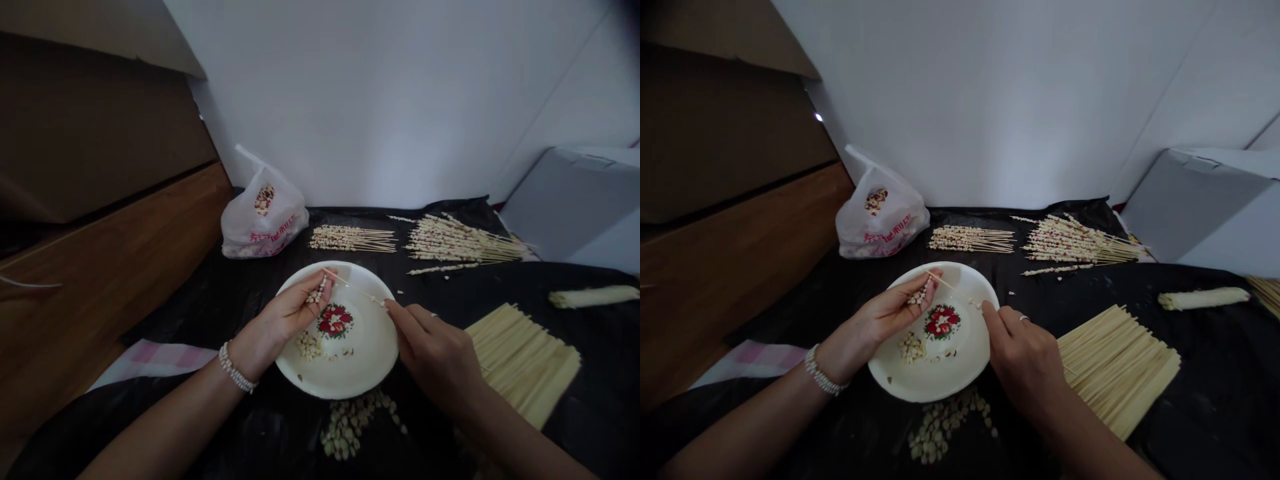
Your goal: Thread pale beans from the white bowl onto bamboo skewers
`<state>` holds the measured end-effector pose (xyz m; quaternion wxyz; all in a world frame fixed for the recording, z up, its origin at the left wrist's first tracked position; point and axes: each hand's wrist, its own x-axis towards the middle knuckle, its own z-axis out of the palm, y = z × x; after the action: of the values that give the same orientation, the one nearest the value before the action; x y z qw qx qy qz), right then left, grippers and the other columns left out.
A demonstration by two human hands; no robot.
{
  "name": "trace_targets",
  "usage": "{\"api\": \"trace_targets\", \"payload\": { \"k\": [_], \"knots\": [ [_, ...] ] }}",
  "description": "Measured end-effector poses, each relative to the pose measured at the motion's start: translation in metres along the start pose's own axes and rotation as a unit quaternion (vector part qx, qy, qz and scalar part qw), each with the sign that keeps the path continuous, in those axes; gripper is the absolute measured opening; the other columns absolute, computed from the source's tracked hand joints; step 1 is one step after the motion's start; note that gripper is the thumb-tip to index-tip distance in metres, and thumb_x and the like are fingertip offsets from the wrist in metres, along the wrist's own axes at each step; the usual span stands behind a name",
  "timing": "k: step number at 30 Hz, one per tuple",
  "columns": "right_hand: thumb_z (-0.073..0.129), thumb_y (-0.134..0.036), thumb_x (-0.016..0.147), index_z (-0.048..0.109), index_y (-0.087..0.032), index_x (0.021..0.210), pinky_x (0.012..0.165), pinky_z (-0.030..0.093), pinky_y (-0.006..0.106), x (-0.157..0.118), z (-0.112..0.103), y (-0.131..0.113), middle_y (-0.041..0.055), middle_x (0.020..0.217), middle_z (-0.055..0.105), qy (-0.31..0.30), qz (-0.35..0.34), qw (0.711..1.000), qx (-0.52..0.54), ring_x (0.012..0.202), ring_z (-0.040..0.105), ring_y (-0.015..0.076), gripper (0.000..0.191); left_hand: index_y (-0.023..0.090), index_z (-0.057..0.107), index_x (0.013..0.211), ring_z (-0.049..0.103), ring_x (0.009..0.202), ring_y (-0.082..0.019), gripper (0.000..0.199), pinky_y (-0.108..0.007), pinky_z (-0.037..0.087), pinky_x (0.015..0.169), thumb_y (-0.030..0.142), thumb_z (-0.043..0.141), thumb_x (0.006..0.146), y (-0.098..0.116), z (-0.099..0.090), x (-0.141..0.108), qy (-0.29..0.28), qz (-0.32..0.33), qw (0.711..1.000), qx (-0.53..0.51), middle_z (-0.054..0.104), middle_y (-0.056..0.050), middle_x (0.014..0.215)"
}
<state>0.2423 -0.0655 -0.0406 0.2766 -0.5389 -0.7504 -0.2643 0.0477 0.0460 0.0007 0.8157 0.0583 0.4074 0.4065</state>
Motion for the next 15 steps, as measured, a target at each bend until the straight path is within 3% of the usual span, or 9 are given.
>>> {"api": "trace_targets", "payload": {
  "k": [4, 10, 15],
  "knots": [
    [0.037, -0.019, 0.102, 0.070, -0.009, 0.110, 0.050, 0.035, 0.029, -0.0001, 0.0000, 0.0004, 0.0037, 0.069, 0.066, -0.005, -0.004, 1.000, -0.004, 0.052, 0.056, 0.0149, 0.036, 0.009, 0.067, 0.110, 0.068, 0.064, -0.009, 0.029, -0.014, 0.057, 0.062, 0.000, 0.051, 0.088, 0.0034, -0.0006, -0.0016, -0.007, 0.020, 1.000, 0.005, 0.071, -0.007, 0.081],
    [0.037, -0.020, 0.101, 0.071, -0.009, 0.106, 0.048, 0.035, 0.029, -0.0004, 0.0027, 0.0021, 0.0035, 0.067, 0.065, 0.002, -0.001, 1.000, -0.015, 0.051, 0.057, 0.0154, 0.037, 0.009, 0.066, 0.108, 0.071, 0.080, -0.012, 0.033, -0.017, 0.059, 0.074, -0.004, 0.042, 0.090, 0.0071, -0.0054, 0.0012, -0.052, 0.039, 0.998, 0.010, 0.071, -0.009, 0.092],
    [0.037, -0.020, 0.101, 0.071, -0.009, 0.108, 0.047, 0.035, 0.029, -0.0013, 0.0027, 0.0023, 0.0042, 0.069, 0.067, -0.011, 0.003, 1.000, -0.011, 0.050, 0.057, 0.0150, 0.037, 0.009, 0.068, 0.102, 0.071, 0.081, -0.013, 0.029, -0.018, 0.059, 0.076, -0.006, 0.047, 0.087, 0.0070, -0.0077, 0.0018, -0.064, 0.052, 0.996, 0.019, 0.071, -0.010, 0.092]
  ]
}}
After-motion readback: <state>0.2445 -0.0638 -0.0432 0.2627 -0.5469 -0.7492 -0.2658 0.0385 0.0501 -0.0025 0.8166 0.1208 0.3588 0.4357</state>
